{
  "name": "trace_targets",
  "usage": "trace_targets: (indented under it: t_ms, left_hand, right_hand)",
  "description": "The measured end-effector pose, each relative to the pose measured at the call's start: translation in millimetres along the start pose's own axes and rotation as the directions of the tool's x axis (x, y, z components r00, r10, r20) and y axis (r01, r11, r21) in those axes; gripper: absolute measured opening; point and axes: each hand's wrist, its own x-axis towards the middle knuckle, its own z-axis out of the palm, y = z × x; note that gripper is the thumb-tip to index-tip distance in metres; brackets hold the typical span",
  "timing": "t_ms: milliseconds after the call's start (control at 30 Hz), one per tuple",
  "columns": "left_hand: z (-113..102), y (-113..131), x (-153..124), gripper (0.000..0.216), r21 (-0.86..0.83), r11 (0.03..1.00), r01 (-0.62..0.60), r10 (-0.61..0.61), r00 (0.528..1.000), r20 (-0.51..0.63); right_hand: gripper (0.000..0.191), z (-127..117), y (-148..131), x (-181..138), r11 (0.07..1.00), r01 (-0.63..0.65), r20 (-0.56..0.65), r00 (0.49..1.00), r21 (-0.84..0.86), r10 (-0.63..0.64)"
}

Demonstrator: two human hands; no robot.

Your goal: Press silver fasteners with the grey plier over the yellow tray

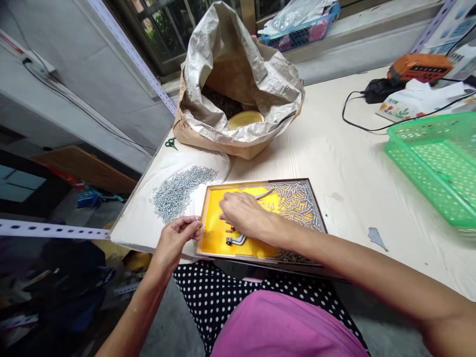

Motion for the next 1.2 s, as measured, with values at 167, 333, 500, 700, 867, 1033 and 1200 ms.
trace_targets:
  t_ms: [167,333,500,700,867,1033,1200]
  left_hand:
    - [33,-16,-5,0.014,0.314,0.93,-0.192,0.11,0.959,0.261]
    - [33,-24,-6,0.016,0.571,0.657,-0.493,0.228,0.851,0.473]
    - [12,-18,-9,0.016,0.688,0.568,-0.453,0.32,0.891,0.322]
    - [32,-14,-7,0.028,0.278,0.961,-0.007,-0.038,0.987,0.156]
    - [51,-22,-10,0.037,0.171,0.978,0.116,-0.141,0.98,0.142]
    - [52,-28,-8,0.031,0.22,0.966,0.136,-0.162,0.981,0.104]
    - [52,-26,-4,0.027,0.219,0.949,0.228,-0.257,0.96,0.115]
  right_hand:
    - [0.017,27,32,-61,0.98,-0.156,0.135,0.976,-0.12,0.172]
    - [0.016,45,39,-62,0.981,-0.17,0.146,0.972,-0.098,0.183]
    - [0.021,66,50,-65,0.999,-0.039,0.007,0.999,-0.034,0.04]
    - [0.021,64,45,-70,0.992,0.056,-0.055,0.997,-0.117,-0.062]
    - [0.024,64,41,-71,0.983,0.05,-0.088,0.994,-0.175,-0.066]
    - [0.024,71,43,-73,0.985,0.051,-0.097,0.993,-0.167,-0.068]
    - [0.025,70,41,-73,0.981,0.047,-0.088,0.994,-0.188,-0.064]
